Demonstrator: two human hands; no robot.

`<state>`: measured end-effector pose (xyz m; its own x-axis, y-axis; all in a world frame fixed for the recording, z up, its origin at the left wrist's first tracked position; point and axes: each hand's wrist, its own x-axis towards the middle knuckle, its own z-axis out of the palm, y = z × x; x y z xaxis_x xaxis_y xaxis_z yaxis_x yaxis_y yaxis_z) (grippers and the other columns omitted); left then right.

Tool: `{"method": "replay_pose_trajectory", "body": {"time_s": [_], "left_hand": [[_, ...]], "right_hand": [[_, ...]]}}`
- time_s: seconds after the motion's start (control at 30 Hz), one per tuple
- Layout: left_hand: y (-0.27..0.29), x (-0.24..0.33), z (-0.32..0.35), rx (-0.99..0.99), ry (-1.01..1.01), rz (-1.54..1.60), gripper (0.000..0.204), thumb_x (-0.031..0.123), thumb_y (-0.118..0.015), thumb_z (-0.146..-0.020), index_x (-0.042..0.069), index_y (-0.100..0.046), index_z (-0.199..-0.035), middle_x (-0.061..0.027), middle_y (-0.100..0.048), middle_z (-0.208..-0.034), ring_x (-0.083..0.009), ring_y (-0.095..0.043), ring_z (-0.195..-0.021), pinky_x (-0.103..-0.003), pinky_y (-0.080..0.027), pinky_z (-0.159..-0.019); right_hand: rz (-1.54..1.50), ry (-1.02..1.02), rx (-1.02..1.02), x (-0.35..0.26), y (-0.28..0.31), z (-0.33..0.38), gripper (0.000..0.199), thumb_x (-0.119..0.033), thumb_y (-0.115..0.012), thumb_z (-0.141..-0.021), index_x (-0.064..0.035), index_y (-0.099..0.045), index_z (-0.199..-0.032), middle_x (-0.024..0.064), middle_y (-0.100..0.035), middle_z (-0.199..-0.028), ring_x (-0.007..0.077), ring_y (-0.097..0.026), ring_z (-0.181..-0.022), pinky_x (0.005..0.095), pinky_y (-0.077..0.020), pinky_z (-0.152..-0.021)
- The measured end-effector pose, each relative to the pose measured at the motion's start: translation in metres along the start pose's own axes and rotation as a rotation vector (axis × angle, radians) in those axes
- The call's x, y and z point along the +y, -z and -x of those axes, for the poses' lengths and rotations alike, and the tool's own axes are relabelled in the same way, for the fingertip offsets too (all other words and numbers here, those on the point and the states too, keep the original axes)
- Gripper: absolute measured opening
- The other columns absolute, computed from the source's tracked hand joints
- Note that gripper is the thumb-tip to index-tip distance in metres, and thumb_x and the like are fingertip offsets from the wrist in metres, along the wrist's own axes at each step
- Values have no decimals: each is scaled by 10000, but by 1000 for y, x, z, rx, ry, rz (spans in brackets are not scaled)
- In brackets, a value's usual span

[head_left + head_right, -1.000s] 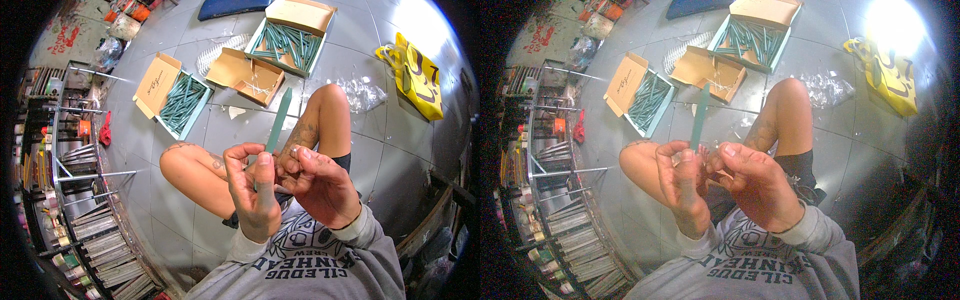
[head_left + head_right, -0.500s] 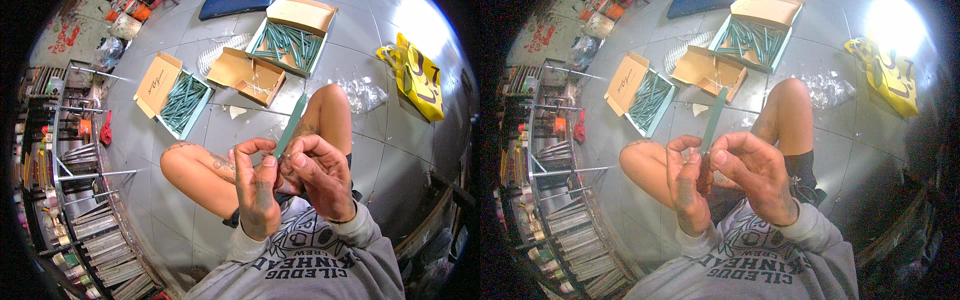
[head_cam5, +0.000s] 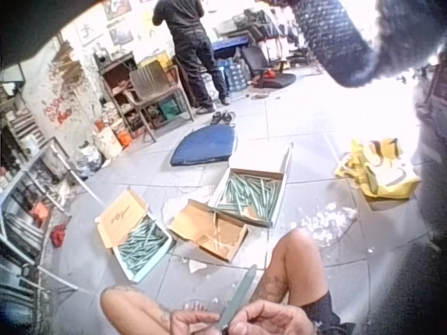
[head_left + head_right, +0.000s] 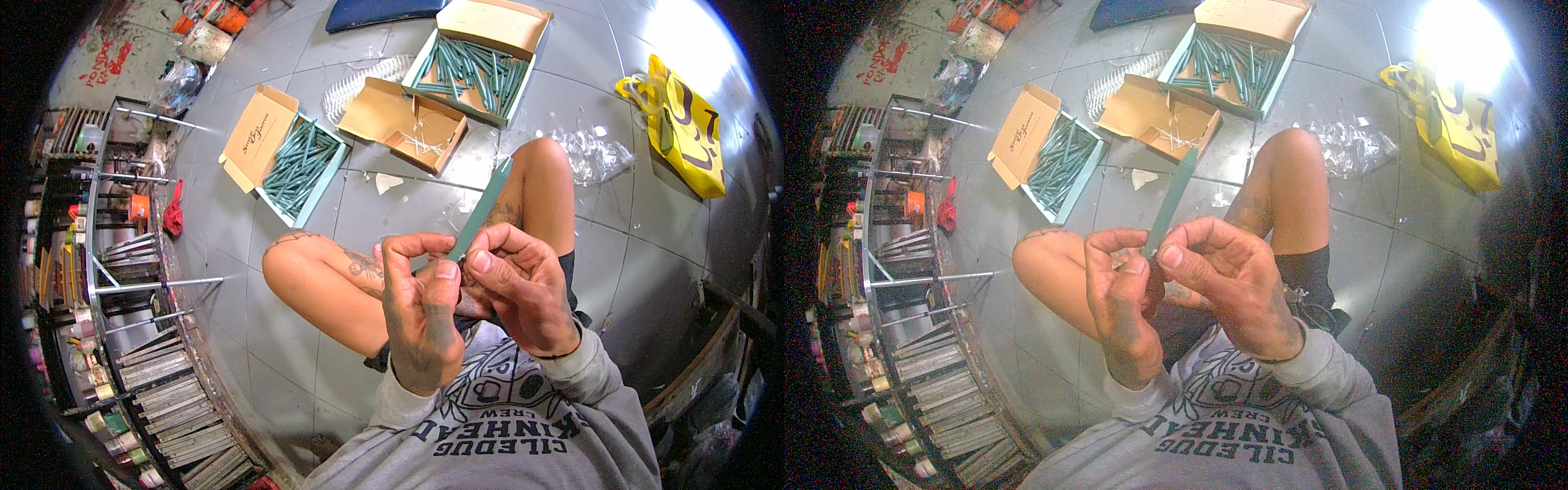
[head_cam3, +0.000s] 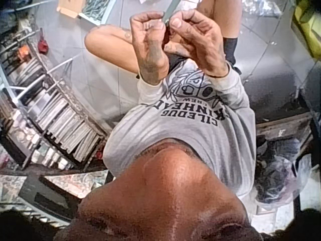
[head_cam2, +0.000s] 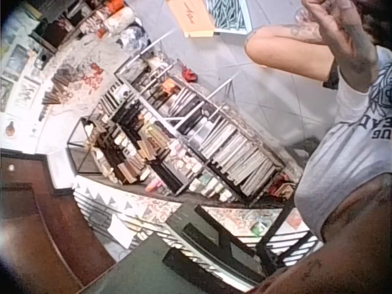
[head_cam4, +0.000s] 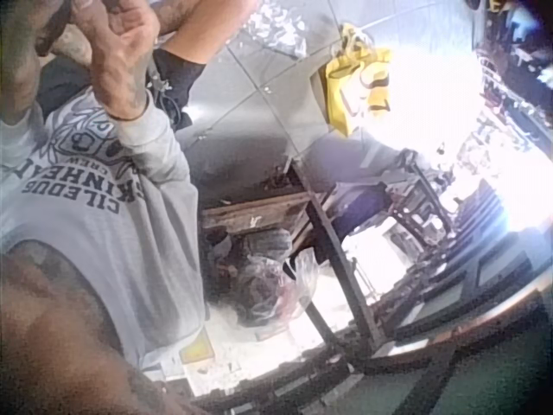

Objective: The person assembles pens by inserting small components and tubes into pen bodies by hand and using scissors.

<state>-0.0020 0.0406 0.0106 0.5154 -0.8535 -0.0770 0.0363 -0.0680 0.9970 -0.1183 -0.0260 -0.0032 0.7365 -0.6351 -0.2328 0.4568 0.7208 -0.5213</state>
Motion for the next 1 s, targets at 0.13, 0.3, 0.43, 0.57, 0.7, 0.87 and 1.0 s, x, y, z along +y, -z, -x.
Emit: {"method": "replay_pose_trajectory", "body": {"time_s": [0.13,0.3,0.43,0.57,0.7,0.87,1.0], "left_hand": [[-5,11,1,-3,27,58,279,209,-502,-904,38,-421,-1109,-88,-608,-847,-117,-581,-741,-221,-464,-650],[-11,15,2,21,28,103,218,158,-475,-954,-9,-406,-1075,-73,-605,-692,-66,-528,-618,-172,-375,-709],[-9,14,1,34,14,96,231,164,-481,-952,-13,-401,-1076,-62,-595,-680,-66,-527,-593,-170,-378,-698],[-10,13,0,30,-5,100,243,172,-486,-949,-21,-401,-1070,-47,-585,-676,-68,-526,-596,-173,-385,-689],[-11,11,0,47,-6,97,244,169,-491,-949,-23,-400,-1069,-55,-579,-687,-67,-523,-596,-177,-393,-665],[-10,15,1,22,4,100,229,159,-495,-955,-14,-400,-1070,-70,-576,-691,-57,-507,-577,-177,-386,-589],[-11,15,1,40,-5,83,221,159,-492,-960,-9,-402,-1071,-59,-570,-677,-57,-503,-561,-178,-380,-558]], "right_hand": [[-16,-12,23,0,-2,1,153,-169,-640,-915,-60,-588,-1009,4,-622,-962,87,-592,-899,246,-497,-755],[-6,-11,20,1,-2,1,149,-170,-647,-910,-65,-590,-999,8,-630,-970,94,-600,-908,263,-504,-772],[14,-27,30,-1,-3,2,147,-173,-652,-907,-70,-594,-993,3,-633,-971,92,-601,-912,266,-505,-783],[22,-39,52,-2,-4,1,147,-174,-657,-904,-74,-595,-991,-3,-635,-972,89,-601,-915,271,-509,-796],[20,-35,55,-2,-5,2,153,-174,-663,-900,-73,-594,-993,-5,-635,-973,87,-603,-914,265,-511,-794],[8,-28,50,-1,-4,1,155,-169,-664,-898,-69,-592,-993,0,-634,-970,87,-602,-907,259,-512,-781],[2,-11,39,-1,-4,1,154,-165,-664,-898,-64,-590,-990,4,-630,-965,88,-600,-900,258,-512,-775]]}}
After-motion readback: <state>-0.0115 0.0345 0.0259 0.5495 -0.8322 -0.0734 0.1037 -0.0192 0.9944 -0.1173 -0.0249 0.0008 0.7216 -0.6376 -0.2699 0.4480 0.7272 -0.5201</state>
